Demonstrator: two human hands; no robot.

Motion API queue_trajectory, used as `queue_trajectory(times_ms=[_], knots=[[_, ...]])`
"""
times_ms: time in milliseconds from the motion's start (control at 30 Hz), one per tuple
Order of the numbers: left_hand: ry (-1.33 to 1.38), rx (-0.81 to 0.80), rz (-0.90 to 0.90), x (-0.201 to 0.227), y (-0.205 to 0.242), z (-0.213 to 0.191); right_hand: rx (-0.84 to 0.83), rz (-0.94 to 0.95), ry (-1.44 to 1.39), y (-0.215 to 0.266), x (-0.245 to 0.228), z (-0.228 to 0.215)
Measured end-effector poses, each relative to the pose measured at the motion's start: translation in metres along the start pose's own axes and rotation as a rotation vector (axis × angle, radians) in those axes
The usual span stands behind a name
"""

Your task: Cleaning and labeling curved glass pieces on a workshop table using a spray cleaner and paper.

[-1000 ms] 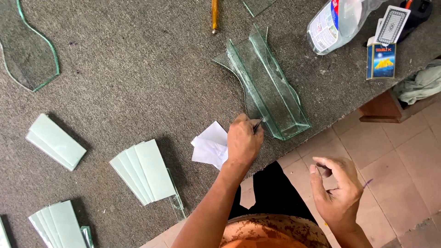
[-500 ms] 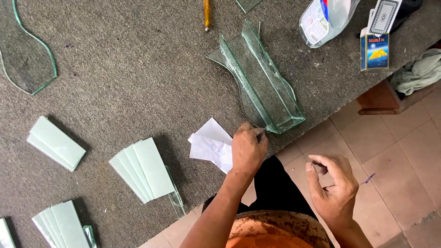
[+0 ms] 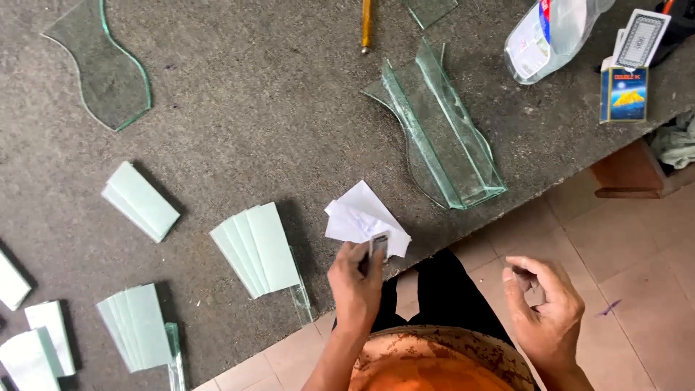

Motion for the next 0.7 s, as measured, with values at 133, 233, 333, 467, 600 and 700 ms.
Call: queue_trajectory(times_ms=[133,233,333,467,600,700], knots=[[-0.016,0.219,0.107,-0.020,-0.002,-0.025,-0.040,0.067,-0.024,0.007,0.000,0.012],[-0.126,0.279,0.257,-0.020,-0.007,-0.016,-0.076,0.065,-0.023,0.011,0.000,0.022],[-0.322,0.168,0.263,-0.027,-0.014,0.015,-0.108,0.074,-0.024,0.012,-0.005,0.028],[-0.775,-0.142,0.203,-0.056,-0.015,0.070,-0.126,0.037,-0.038,0.011,-0.013,0.031],[-0.759,-0.225,0.188,-0.056,-0.011,0.080,-0.123,0.007,-0.043,0.011,-0.013,0.032],[-0.707,-0.417,0.112,-0.042,-0.005,0.060,-0.118,0.034,-0.074,0.010,-0.015,0.037]])
Point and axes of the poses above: each hand's wrist, its own y-axis away from the middle knuckle, its own z-axis out of the palm, x = y × z, the point moved 8 cm from there along -y, towards the middle knuckle, and after that the axes turned 11 degrees about -y, right-handed, at the moved point
